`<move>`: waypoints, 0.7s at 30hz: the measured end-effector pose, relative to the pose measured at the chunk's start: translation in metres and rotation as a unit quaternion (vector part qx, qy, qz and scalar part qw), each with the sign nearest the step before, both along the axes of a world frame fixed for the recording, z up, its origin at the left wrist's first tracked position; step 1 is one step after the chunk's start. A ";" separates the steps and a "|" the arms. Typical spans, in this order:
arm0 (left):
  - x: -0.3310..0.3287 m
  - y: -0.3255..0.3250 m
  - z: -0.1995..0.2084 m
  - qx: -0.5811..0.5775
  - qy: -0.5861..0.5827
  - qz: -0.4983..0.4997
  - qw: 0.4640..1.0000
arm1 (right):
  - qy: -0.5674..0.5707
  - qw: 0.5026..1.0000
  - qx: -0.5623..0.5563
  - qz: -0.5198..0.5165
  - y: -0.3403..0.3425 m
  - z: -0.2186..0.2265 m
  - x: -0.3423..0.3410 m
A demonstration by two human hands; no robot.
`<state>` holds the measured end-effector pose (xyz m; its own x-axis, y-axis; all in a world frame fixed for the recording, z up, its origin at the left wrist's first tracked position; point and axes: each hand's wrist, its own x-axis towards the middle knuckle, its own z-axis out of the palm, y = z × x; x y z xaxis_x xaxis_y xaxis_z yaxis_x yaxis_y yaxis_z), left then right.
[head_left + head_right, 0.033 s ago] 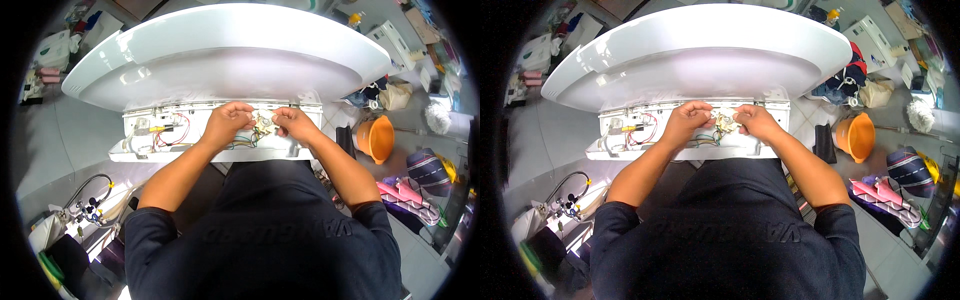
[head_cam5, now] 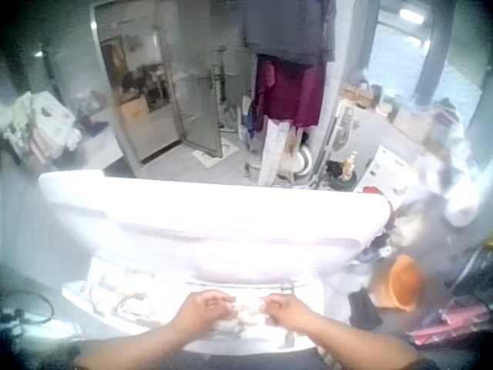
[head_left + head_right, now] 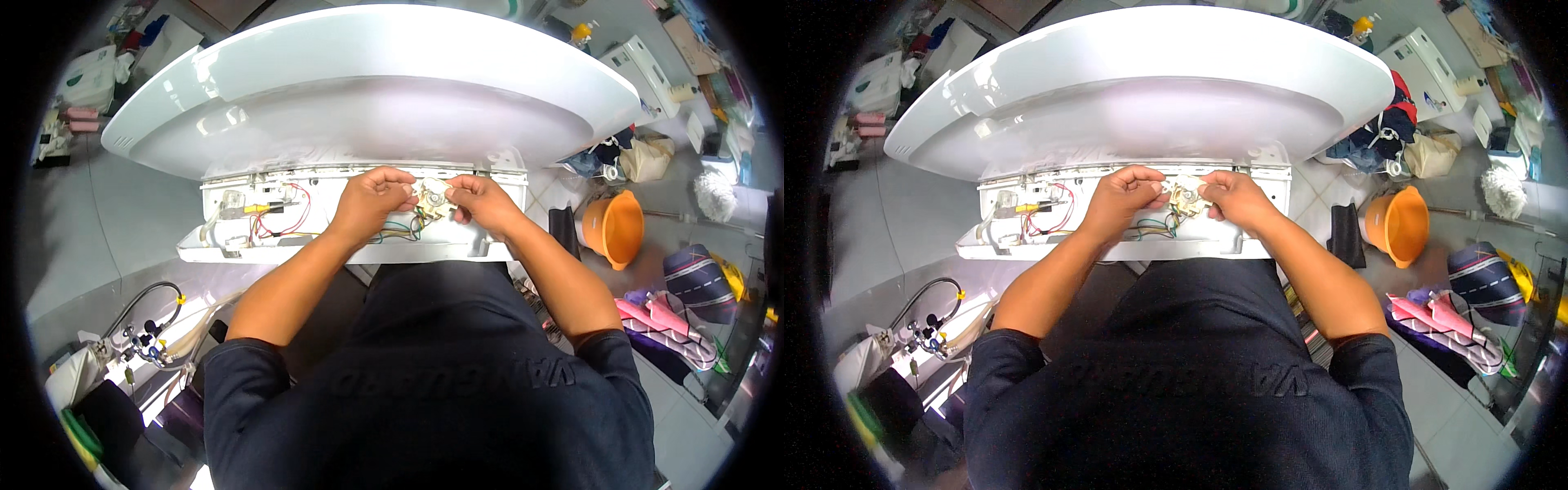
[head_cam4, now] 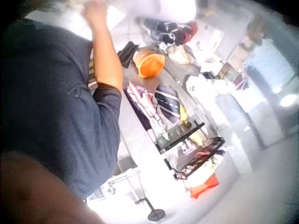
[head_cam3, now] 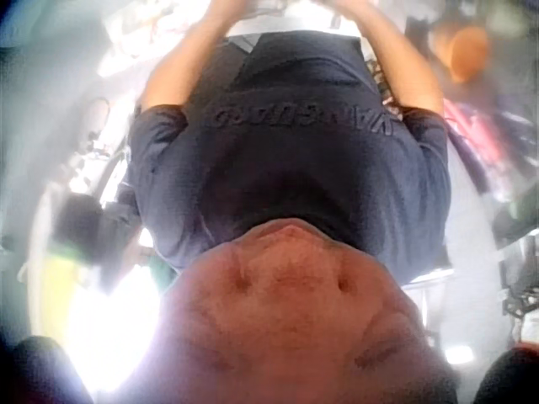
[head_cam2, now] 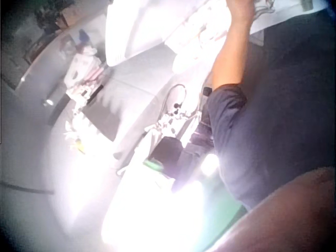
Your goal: The person works on the internal wiring of a white appliance, likely a washing machine, with the lid open. They use their hands to manipulate a white plastic connector and associated wires within the machine's control panel area.
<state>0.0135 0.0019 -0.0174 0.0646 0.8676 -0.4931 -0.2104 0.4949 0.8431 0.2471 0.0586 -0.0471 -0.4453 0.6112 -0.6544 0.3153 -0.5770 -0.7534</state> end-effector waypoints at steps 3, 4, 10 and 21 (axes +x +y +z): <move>-0.001 -0.003 0.001 -0.026 0.015 0.010 0.999 | 0.004 1.000 -0.007 -0.007 0.001 0.003 -0.002; -0.001 -0.003 0.000 -0.030 0.007 0.019 0.999 | 0.005 1.000 -0.007 -0.009 0.000 0.002 -0.002; -0.002 -0.004 -0.001 -0.033 -0.014 0.028 0.999 | 0.008 1.000 -0.003 -0.012 0.001 0.002 -0.002; 0.005 0.000 -0.006 -0.018 0.032 0.008 0.999 | -0.003 1.000 0.020 0.001 -0.001 0.007 -0.003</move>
